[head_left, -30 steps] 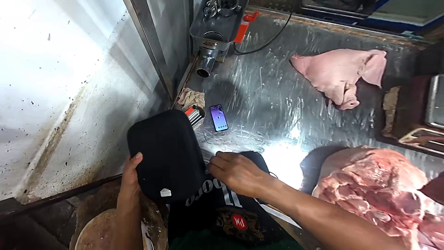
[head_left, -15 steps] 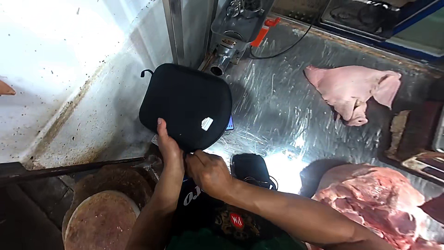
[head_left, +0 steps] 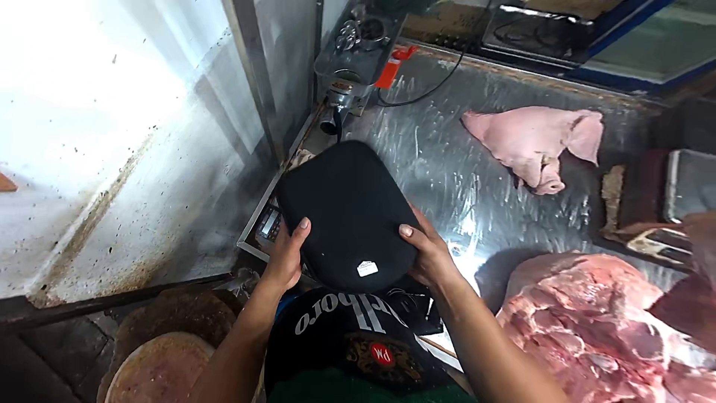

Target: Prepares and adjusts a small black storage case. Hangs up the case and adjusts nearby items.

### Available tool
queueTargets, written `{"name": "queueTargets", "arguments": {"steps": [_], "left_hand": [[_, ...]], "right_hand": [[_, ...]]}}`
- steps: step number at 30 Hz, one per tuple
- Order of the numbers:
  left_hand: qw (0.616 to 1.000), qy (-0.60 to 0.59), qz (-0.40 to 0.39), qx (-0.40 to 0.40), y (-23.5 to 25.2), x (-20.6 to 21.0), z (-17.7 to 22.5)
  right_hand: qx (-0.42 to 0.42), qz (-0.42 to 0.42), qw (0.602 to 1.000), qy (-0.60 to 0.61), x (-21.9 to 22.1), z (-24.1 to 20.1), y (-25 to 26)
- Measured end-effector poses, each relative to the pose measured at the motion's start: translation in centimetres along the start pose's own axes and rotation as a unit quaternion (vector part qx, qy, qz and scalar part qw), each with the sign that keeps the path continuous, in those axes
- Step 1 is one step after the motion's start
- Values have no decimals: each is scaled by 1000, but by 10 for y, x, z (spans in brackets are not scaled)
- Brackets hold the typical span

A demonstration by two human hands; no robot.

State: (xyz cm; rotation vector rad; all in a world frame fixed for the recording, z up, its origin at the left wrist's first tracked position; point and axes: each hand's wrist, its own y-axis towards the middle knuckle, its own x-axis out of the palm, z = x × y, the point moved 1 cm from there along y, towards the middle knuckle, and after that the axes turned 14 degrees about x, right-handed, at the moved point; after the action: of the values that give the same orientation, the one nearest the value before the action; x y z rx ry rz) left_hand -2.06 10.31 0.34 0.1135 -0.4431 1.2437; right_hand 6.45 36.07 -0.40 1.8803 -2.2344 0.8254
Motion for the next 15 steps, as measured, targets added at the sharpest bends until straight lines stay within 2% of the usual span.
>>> {"name": "queueTargets", "arguments": {"steps": [3, 5, 7, 9, 11, 15], "left_hand": [[991, 43, -101, -75, -20, -6, 0], [979, 101, -147, -97, -37, -10, -3], [958, 206, -171, -102, -48, -10, -7], [937, 294, -162, -101, -52, -6, -11], [914, 377, -131, -69, -51, -5, -17], [833, 524, -139, 110, -46, -18, -23]], "right_hand": [[18, 32, 999, 34, -18, 13, -16], [15, 71, 996, 47, -24, 25, -24], [9, 114, 992, 53, -23, 33, -27], [10, 158, 986, 50, -16, 37, -27], [15, 186, 982, 42, -9, 39, -25], [21, 195, 980, 41, -4, 39, -23]]}}
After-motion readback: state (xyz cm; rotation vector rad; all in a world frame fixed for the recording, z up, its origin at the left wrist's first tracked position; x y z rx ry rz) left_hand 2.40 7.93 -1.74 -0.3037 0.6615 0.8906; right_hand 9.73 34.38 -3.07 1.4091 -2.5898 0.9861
